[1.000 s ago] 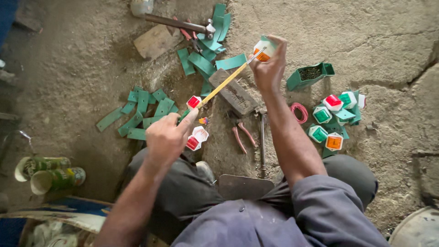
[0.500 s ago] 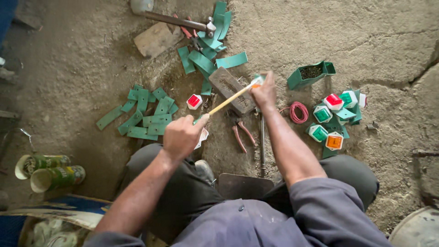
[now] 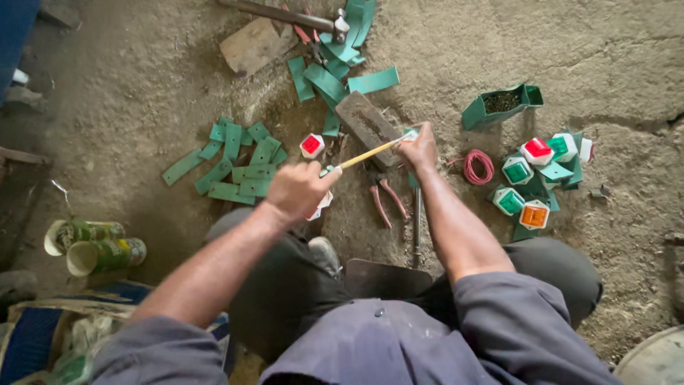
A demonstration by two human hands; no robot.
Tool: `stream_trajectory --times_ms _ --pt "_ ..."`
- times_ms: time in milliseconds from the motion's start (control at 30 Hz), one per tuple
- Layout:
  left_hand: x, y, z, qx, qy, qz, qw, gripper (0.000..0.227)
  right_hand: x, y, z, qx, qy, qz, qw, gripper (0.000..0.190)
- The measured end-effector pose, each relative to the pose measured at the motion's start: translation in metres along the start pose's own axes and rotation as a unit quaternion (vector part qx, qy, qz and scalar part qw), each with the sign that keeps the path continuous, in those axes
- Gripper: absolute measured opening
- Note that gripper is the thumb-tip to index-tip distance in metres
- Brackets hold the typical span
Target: The person assembles small electrical components by attaching green metal plates to white plastic boxes with colored centers. They use a hammer to drive nails into the plates and a screwdriver to tighten screws, working on the floor surrounded by tools and parts.
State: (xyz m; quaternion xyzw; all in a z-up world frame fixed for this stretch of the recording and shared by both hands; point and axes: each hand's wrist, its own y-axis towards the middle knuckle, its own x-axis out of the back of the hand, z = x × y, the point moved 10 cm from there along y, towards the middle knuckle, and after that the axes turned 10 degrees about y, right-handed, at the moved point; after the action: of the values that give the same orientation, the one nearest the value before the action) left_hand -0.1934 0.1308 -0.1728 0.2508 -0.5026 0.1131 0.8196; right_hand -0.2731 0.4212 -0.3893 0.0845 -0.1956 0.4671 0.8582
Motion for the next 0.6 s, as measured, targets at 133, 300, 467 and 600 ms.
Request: stream_trajectory --times_ms 133,300,467,600 --pt "-0.075 -0.057 0.004 0.387 -0.498 0.159 0.76 0.032 -0.02 -0.01 -0.033 -0.057 0.035 0.037 0.997 0.05" --pt "-0.04 -0.057 -0.005 0.272 -0.337 0.055 0.9 0.037 -0.029 -0.015 -0.041 0.032 0.024 0.016 0.999 0.051" --pt "-0.01 -0.014 -0.014 0.009 -0.003 0.048 0.999 0.032 -0.015 -0.001 -0.03 0.086 -0.012 -0.001 0.996 0.058" --pt "-0.053 -0.042 0.01 0.327 -0.392 0.171 0.842 0.029 -0.028 0.002 -0.041 -0.003 -0.037 0.008 0.999 0.043"
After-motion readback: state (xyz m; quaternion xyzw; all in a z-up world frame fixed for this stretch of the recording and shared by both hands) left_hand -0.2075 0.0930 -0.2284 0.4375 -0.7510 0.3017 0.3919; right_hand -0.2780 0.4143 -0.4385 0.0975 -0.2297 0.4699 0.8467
